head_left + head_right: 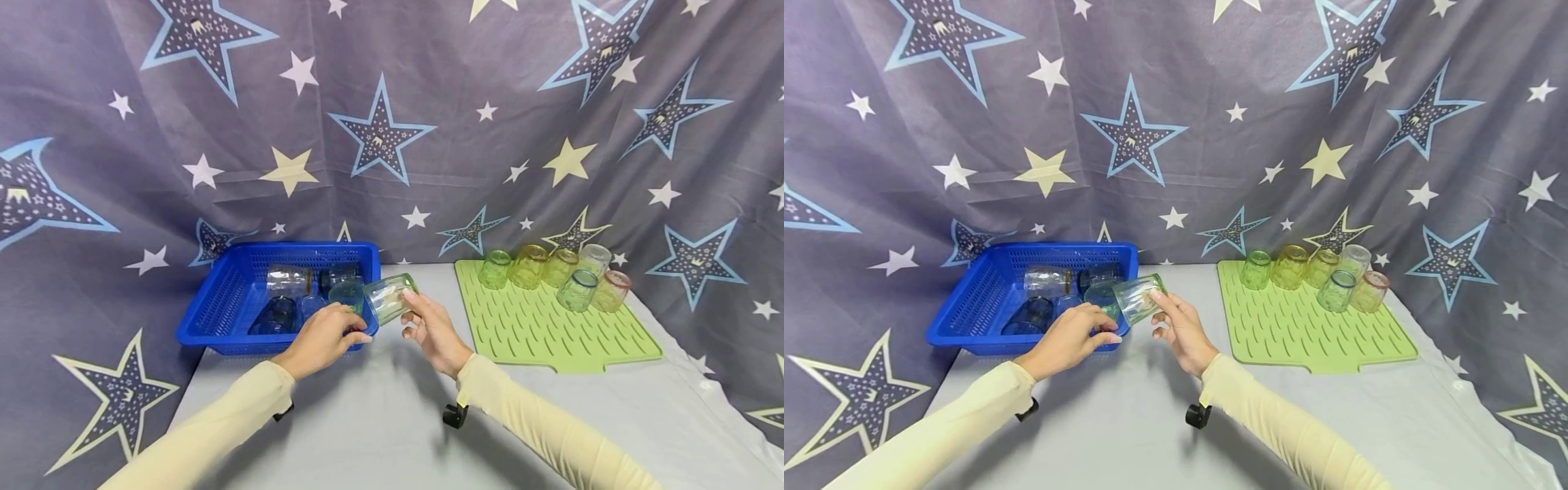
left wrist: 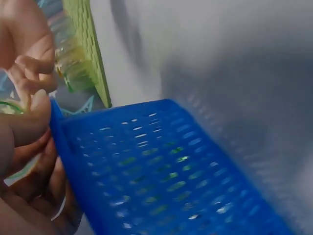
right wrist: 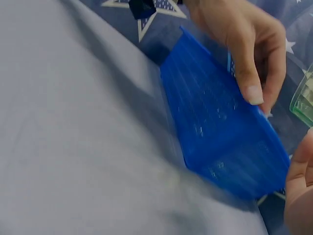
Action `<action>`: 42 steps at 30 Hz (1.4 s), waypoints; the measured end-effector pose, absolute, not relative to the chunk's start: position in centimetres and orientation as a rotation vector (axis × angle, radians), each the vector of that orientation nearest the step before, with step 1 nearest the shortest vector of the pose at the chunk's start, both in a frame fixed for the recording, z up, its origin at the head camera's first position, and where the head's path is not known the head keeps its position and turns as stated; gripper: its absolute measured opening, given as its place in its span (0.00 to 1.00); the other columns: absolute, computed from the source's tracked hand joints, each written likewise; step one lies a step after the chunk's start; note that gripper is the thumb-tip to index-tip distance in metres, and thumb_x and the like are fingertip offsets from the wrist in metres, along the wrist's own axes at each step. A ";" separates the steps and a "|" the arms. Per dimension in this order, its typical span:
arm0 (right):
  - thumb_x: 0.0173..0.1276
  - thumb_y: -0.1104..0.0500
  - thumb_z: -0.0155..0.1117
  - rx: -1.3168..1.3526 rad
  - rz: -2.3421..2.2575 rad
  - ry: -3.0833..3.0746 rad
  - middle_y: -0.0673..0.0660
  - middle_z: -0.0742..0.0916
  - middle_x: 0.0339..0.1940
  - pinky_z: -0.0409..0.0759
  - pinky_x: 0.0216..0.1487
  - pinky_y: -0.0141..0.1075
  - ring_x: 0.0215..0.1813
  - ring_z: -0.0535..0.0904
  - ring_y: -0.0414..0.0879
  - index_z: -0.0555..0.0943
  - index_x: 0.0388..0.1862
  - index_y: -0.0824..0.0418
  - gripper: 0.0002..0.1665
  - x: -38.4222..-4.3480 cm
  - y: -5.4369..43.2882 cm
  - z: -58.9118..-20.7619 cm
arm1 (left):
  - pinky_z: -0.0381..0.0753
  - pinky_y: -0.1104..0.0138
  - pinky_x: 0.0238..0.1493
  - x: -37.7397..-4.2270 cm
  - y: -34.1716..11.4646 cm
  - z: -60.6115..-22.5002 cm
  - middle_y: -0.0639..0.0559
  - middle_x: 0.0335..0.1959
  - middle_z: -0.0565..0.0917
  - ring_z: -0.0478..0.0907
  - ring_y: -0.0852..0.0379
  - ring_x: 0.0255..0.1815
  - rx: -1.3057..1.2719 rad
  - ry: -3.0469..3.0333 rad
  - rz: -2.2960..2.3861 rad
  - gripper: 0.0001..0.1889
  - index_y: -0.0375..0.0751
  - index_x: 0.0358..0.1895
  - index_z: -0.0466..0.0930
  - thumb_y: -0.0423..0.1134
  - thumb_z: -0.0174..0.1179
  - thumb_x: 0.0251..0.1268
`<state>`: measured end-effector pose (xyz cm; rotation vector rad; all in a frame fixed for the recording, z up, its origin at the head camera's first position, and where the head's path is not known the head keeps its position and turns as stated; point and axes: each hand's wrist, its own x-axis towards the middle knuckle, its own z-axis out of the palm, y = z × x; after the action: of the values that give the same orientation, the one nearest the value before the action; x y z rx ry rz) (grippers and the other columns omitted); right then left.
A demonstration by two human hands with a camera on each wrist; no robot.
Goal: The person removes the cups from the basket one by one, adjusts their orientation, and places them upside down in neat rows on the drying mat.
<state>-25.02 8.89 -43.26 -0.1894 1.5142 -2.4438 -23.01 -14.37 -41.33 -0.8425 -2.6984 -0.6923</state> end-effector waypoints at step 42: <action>0.64 0.30 0.70 0.249 -1.750 2.818 0.69 0.71 0.71 0.79 0.55 0.49 0.58 0.76 0.58 0.61 0.80 0.64 0.59 -32.9 29.9 -46.5 | 0.69 0.66 0.21 -23.1 -13.4 -40.0 0.59 0.19 0.69 0.67 0.59 0.22 -1.013 -2.651 -0.306 0.19 0.52 0.18 0.74 0.44 0.76 0.61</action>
<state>-32.86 29.88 -46.45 0.2495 2.8178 -1.7505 -23.10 -13.40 -40.05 -1.0132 -2.6515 -0.3057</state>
